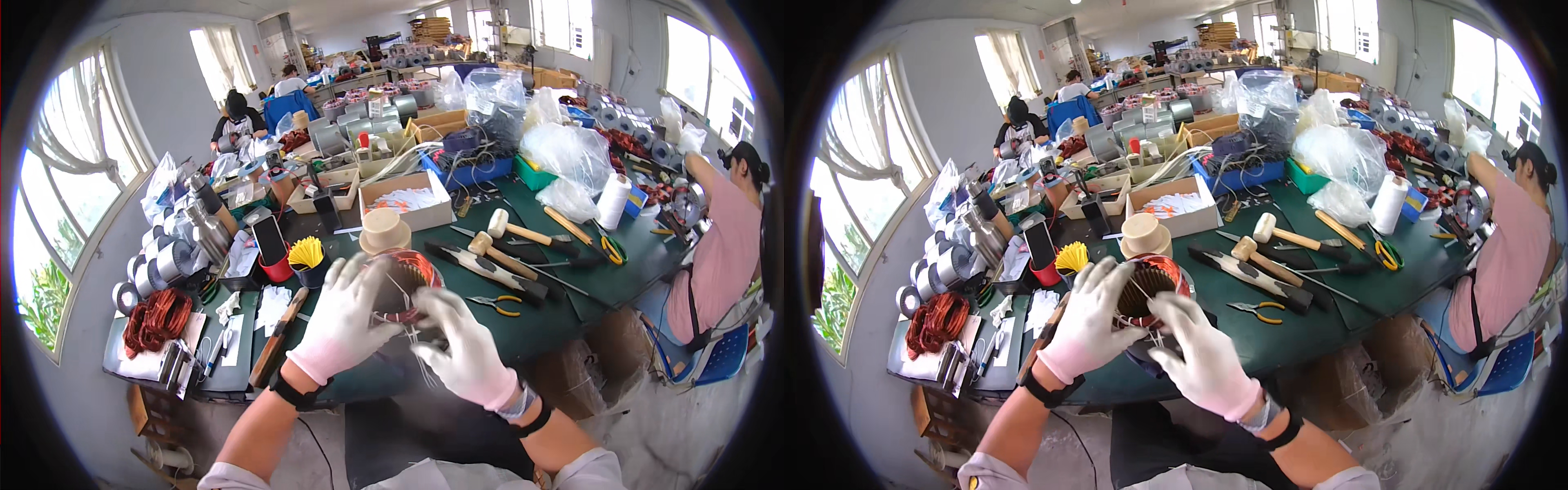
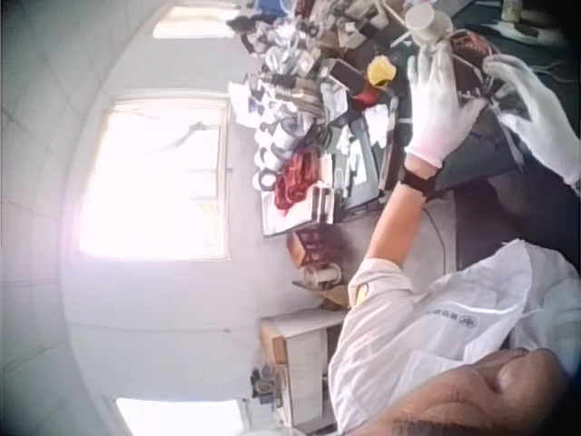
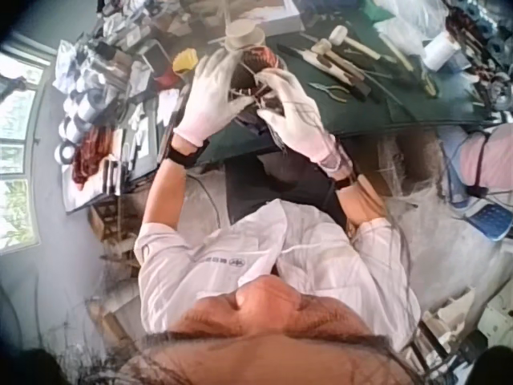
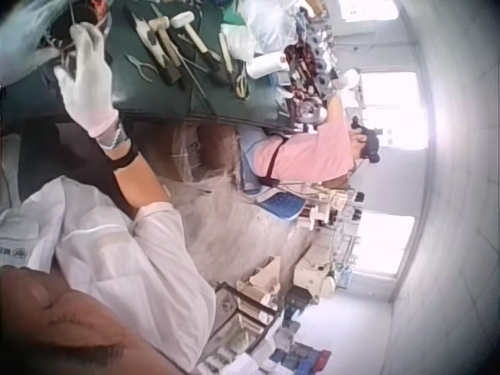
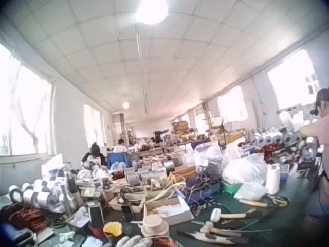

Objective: Lacing and securing the copper windings of an electric motor stator using a needle and cord.

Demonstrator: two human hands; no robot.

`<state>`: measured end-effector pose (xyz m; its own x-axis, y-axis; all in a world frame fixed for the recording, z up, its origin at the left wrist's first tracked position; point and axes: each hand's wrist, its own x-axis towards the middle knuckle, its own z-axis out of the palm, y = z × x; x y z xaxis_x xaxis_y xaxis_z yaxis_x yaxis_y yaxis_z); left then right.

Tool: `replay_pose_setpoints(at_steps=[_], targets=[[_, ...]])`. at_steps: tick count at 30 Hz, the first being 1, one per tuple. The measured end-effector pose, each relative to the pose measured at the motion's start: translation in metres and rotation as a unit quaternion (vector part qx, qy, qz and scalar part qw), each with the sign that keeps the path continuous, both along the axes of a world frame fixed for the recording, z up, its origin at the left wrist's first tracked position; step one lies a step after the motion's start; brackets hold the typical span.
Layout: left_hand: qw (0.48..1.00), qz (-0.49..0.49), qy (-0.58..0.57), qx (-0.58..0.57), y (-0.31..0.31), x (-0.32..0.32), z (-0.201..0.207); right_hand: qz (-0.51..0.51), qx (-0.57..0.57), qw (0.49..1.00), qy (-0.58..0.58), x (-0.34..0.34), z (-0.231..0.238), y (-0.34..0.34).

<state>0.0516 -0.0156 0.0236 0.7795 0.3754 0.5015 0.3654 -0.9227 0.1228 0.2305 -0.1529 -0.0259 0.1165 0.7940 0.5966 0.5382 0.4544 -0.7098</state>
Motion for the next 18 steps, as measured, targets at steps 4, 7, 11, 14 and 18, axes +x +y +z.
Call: replay_pose_setpoints(at_steps=[4,7,11,14,18], targets=[[0.995,-0.015,-0.094,0.034,-0.011,-0.006,-0.025,0.201,-0.127,0.942,0.238,-0.005,0.028,0.033],[0.989,-0.043,-0.121,-0.073,-0.015,-0.006,-0.036,0.055,-0.188,0.951,0.241,-0.003,0.008,0.008],[0.983,-0.049,-0.127,-0.120,-0.016,-0.003,-0.041,-0.151,-0.070,0.986,-0.028,0.014,-0.061,-0.025],[0.982,-0.068,-0.147,-0.093,-0.016,-0.007,-0.043,-0.064,-0.157,0.978,0.117,-0.010,-0.056,-0.016],[0.981,-0.076,-0.160,-0.085,-0.011,-0.010,-0.053,0.067,-0.124,0.926,0.350,-0.018,-0.004,-0.027]])
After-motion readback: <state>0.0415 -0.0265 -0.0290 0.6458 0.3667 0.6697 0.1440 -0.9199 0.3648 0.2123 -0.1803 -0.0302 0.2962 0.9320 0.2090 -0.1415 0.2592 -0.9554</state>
